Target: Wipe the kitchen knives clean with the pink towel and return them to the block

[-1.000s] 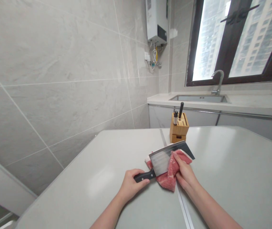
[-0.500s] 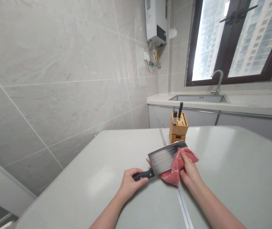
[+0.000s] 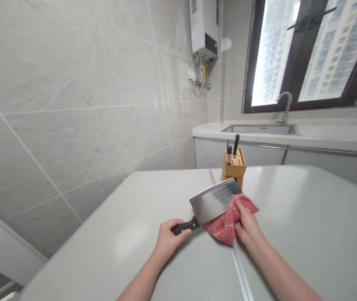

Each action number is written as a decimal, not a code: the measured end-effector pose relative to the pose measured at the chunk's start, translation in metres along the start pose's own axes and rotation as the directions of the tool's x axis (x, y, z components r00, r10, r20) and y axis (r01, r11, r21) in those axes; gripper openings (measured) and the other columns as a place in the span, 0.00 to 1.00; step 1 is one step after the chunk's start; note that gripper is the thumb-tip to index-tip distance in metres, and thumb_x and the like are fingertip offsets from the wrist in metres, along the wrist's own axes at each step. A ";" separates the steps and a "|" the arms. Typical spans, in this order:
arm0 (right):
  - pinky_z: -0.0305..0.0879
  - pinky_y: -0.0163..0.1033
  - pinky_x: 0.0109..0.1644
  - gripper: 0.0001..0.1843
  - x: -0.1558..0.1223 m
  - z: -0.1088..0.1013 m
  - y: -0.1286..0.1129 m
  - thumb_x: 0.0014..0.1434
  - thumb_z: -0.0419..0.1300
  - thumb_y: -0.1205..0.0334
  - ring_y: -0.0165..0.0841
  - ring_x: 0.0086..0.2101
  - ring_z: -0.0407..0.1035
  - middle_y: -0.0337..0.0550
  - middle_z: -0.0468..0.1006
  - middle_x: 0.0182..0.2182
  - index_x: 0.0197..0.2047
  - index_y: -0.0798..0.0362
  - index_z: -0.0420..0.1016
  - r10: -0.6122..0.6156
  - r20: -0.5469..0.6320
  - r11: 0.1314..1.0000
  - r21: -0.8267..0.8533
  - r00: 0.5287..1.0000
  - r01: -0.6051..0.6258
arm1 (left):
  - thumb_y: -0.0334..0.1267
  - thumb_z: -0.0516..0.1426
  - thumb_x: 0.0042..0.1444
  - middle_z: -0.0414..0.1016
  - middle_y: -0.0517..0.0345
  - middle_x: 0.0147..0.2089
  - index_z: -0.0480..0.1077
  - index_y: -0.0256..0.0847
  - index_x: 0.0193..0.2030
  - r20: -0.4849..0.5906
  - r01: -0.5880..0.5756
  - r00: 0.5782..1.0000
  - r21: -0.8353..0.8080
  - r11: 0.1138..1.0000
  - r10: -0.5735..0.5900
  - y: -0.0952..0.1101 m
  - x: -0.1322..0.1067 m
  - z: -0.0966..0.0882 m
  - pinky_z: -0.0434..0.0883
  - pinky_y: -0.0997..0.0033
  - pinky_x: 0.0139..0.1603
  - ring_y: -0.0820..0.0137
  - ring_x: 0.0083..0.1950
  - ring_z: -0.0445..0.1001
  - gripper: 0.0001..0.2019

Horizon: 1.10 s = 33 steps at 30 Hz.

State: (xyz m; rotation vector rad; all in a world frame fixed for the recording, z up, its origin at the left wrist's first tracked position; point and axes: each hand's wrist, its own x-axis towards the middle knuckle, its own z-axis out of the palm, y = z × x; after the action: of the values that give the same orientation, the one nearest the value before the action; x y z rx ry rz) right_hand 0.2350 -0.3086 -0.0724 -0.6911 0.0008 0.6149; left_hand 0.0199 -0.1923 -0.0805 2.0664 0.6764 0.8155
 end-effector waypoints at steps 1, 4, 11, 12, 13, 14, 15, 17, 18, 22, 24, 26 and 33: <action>0.74 0.31 0.27 0.15 0.000 0.000 0.000 0.36 0.72 0.62 0.29 0.21 0.73 0.36 0.80 0.23 0.27 0.54 0.73 -0.003 0.006 1.000 -0.009 1.000 0.003 | 0.43 0.61 0.45 0.77 0.54 0.28 0.76 0.36 0.30 -0.001 -0.001 1.000 0.002 1.000 0.001 0.000 0.000 0.000 0.65 0.72 0.31 0.66 0.31 0.72 0.12; 0.73 0.31 0.26 0.14 -0.001 0.001 0.000 0.35 0.72 0.62 0.29 0.21 0.73 0.35 0.80 0.22 0.26 0.54 0.73 0.000 0.017 1.000 -0.031 1.000 0.000 | 0.45 0.61 0.44 0.77 0.54 0.27 0.76 0.36 0.29 -0.009 -0.003 1.000 -0.001 1.000 0.003 -0.001 0.000 0.001 0.65 0.72 0.31 0.66 0.30 0.72 0.13; 0.73 0.34 0.27 0.12 -0.017 0.005 0.013 0.39 0.71 0.61 0.31 0.21 0.73 0.38 0.79 0.21 0.26 0.55 0.72 0.088 0.126 0.994 -0.082 0.988 -0.078 | 0.44 0.60 0.45 0.76 0.55 0.26 0.76 0.36 0.29 -0.064 0.017 0.998 -0.013 1.000 -0.018 -0.003 0.002 0.002 0.64 0.74 0.29 0.67 0.28 0.70 0.12; 0.73 0.34 0.28 0.12 -0.021 0.005 0.016 0.41 0.70 0.60 0.31 0.22 0.73 0.38 0.79 0.21 0.26 0.55 0.72 0.110 0.163 0.991 -0.095 0.980 -0.095 | 0.44 0.60 0.46 0.76 0.55 0.26 0.75 0.36 0.30 -0.070 0.017 0.997 -0.013 1.000 -0.018 -0.003 0.002 0.002 0.64 0.74 0.29 0.68 0.28 0.70 0.12; 0.72 0.35 0.28 0.12 -0.024 0.006 0.019 0.43 0.69 0.59 0.32 0.22 0.73 0.39 0.79 0.21 0.26 0.55 0.72 0.136 0.199 0.987 -0.110 0.970 -0.116 | 0.44 0.60 0.46 0.75 0.55 0.26 0.75 0.35 0.29 -0.075 0.016 0.997 -0.014 1.000 -0.017 -0.003 0.003 0.003 0.64 0.74 0.29 0.68 0.28 0.70 0.12; 0.72 0.36 0.29 0.12 -0.028 0.008 0.021 0.44 0.68 0.58 0.33 0.22 0.74 0.39 0.79 0.21 0.27 0.55 0.72 0.159 0.231 0.984 -0.122 0.960 -0.133 | 0.44 0.60 0.46 0.75 0.55 0.26 0.75 0.35 0.29 -0.077 0.015 0.997 -0.016 1.000 -0.016 -0.003 0.003 0.003 0.64 0.74 0.29 0.68 0.28 0.70 0.12; 0.72 0.36 0.29 0.12 -0.032 0.009 0.023 0.46 0.67 0.56 0.33 0.23 0.74 0.40 0.79 0.21 0.27 0.55 0.72 0.180 0.258 0.980 -0.131 0.949 -0.150 | 0.44 0.60 0.47 0.75 0.55 0.26 0.75 0.35 0.30 -0.076 0.013 0.997 -0.019 1.000 -0.015 -0.003 0.003 0.003 0.64 0.74 0.29 0.68 0.28 0.70 0.12; 0.71 0.36 0.28 0.12 -0.038 0.012 0.025 0.48 0.65 0.55 0.34 0.25 0.74 0.40 0.79 0.22 0.30 0.55 0.72 0.215 0.304 0.974 -0.139 0.928 -0.181 | 0.44 0.60 0.47 0.76 0.55 0.27 0.75 0.35 0.30 -0.074 0.012 0.997 -0.028 1.000 -0.014 -0.003 0.004 0.004 0.64 0.73 0.30 0.67 0.29 0.70 0.12; 0.71 0.36 0.28 0.12 -0.041 0.014 0.027 0.48 0.65 0.55 0.34 0.25 0.74 0.41 0.79 0.23 0.31 0.55 0.72 0.227 0.324 0.972 -0.142 0.918 -0.190 | 0.44 0.60 0.47 0.76 0.55 0.27 0.75 0.35 0.30 -0.072 0.012 0.997 -0.033 0.999 -0.015 -0.002 0.004 0.004 0.64 0.73 0.30 0.67 0.29 0.70 0.12; 0.69 0.35 0.24 0.13 -0.051 0.019 0.031 0.49 0.64 0.53 0.32 0.20 0.71 0.38 0.76 0.18 0.33 0.55 0.72 0.268 0.361 0.961 -0.171 0.893 -0.219 | 0.44 0.60 0.47 0.77 0.54 0.28 0.75 0.35 0.31 -0.051 0.002 0.999 -0.058 0.998 -0.005 0.000 0.001 0.006 0.65 0.73 0.32 0.66 0.31 0.71 0.12; 0.66 0.32 0.21 0.12 -0.053 0.020 0.035 0.49 0.64 0.54 0.29 0.17 0.68 0.35 0.74 0.16 0.30 0.54 0.72 0.273 0.358 0.960 -0.161 0.893 -0.229 | 0.43 0.60 0.47 0.77 0.54 0.30 0.75 0.35 0.32 -0.029 -0.009 1.000 -0.076 0.997 0.006 0.000 0.000 0.007 0.65 0.72 0.34 0.66 0.32 0.72 0.12; 0.66 0.30 0.21 0.11 -0.055 0.021 0.038 0.49 0.65 0.55 0.27 0.18 0.68 0.35 0.75 0.19 0.30 0.54 0.71 0.259 0.357 0.965 -0.141 0.897 -0.222 | 0.43 0.61 0.47 0.77 0.54 0.30 0.75 0.35 0.32 -0.010 -0.016 1.000 -0.086 0.996 0.015 0.000 -0.001 0.009 0.65 0.72 0.34 0.66 0.32 0.72 0.12; 0.65 0.29 0.24 0.15 -0.063 0.018 0.048 0.44 0.67 0.52 0.25 0.18 0.67 0.34 0.72 0.16 0.24 0.55 0.70 0.256 0.377 0.945 -0.290 0.890 -0.149 | 0.41 0.59 0.49 0.75 0.55 0.31 0.73 0.35 0.34 0.087 -0.066 0.993 -0.095 0.993 0.075 0.000 -0.003 0.010 0.64 0.74 0.33 0.68 0.32 0.70 0.11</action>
State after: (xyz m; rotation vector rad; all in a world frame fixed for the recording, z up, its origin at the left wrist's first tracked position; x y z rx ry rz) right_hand 0.1541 -0.3020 -0.0748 -0.8039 -0.4090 0.9690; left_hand 0.0249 -0.1994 -0.0861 2.0402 0.5095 0.7732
